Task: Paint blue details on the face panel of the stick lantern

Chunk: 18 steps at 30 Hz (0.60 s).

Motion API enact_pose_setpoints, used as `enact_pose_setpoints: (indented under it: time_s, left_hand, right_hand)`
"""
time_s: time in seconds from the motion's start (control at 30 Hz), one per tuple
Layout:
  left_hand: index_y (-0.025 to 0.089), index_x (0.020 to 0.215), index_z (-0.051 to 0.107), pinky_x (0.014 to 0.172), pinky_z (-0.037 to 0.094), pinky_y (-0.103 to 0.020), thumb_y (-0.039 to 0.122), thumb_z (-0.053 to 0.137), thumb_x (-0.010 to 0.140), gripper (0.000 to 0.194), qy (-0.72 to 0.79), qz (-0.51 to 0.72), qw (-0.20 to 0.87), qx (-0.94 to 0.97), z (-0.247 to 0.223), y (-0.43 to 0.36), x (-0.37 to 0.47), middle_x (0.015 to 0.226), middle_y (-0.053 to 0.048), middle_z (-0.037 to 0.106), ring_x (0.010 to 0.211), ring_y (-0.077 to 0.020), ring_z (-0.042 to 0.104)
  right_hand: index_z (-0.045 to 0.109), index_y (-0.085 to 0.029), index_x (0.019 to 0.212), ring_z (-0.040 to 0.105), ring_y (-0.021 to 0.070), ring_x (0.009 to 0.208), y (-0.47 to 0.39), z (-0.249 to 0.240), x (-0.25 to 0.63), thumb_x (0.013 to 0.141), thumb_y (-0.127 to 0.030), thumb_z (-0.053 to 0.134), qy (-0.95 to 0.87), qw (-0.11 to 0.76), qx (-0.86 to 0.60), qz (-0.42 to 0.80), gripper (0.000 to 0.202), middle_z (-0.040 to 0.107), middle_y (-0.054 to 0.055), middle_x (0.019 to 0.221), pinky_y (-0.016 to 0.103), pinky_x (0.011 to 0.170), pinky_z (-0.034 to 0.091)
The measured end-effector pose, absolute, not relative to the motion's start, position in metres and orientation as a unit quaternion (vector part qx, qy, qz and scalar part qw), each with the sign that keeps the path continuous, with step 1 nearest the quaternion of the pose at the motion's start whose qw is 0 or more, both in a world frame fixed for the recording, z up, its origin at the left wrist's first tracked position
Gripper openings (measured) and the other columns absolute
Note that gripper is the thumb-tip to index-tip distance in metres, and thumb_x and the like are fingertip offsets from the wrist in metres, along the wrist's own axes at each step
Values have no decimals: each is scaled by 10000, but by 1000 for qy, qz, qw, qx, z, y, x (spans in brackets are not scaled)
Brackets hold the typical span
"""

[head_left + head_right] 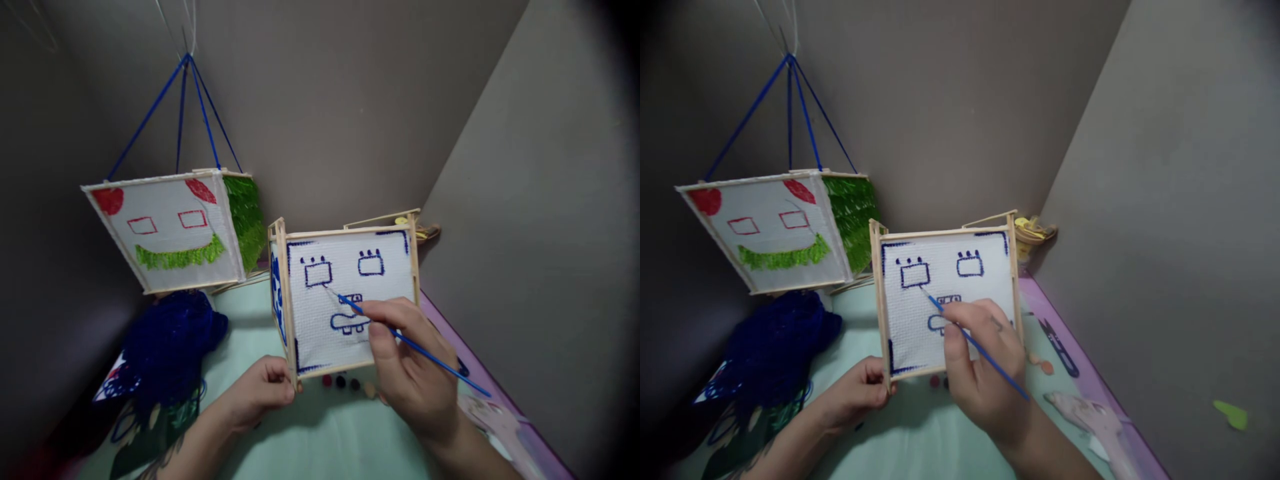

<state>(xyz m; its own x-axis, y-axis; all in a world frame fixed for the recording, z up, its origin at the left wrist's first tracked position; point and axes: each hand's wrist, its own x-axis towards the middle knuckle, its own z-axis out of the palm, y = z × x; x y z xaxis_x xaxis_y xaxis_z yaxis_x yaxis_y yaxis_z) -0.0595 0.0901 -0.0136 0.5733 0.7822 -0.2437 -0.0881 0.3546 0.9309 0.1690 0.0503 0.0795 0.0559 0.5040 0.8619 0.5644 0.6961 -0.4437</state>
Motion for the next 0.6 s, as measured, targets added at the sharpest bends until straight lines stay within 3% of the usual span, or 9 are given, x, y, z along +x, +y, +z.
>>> enact_pose_setpoints:
  time_s: [0.6]
  left_hand:
    - [115, 629, 683, 507, 105, -258, 469, 856, 442, 435, 359, 288, 734, 499, -10, 90, -59, 493, 30, 437, 481, -60, 271]
  right_hand:
    - [597, -200, 1023, 580, 138, 857, 52, 78, 169, 846, -105, 516, -681, 613, -401, -15, 217, 626, 13, 903, 290, 742, 462]
